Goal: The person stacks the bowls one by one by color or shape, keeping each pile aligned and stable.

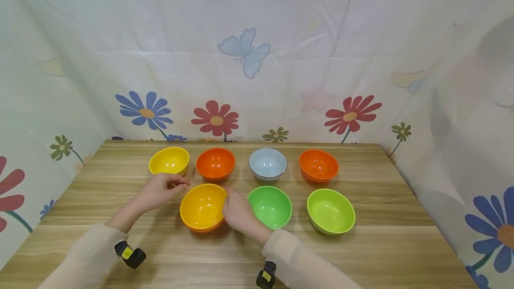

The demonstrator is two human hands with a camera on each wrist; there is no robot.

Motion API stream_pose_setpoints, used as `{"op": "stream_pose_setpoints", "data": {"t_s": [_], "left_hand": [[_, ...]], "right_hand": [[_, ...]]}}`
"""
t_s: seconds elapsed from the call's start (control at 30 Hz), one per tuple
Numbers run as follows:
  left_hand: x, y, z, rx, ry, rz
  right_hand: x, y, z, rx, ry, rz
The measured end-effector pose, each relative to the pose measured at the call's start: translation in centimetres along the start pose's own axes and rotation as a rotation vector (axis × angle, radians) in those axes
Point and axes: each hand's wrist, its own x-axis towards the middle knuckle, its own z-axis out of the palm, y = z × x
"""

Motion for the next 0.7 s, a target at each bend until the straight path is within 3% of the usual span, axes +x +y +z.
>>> {"op": "stream_pose_setpoints", "data": {"t_s": [0.17,0.3,0.5,0.7], "left_hand": [[-0.3,-0.9,0.3,-0.06,0.028,-0.034],[-0.6,-1.4,0.8,-0.139,0.045,-0.115],[-1.3,-1.6,1.7,-0.429,0.023,-0.292],[-1.8,-1.9,2.8,-0.652,0.004,-0.379]], "right_hand": [[0.0,0.0,0.0,0.003,0.003,0.008],[0.0,0.1,0.1,0.008,0.0,0.012],[0.0,0.0,0.1,-0.005,-0.003,0.019],[0.0,0.0,0.1,0.001,-0.001,0.014]]}}
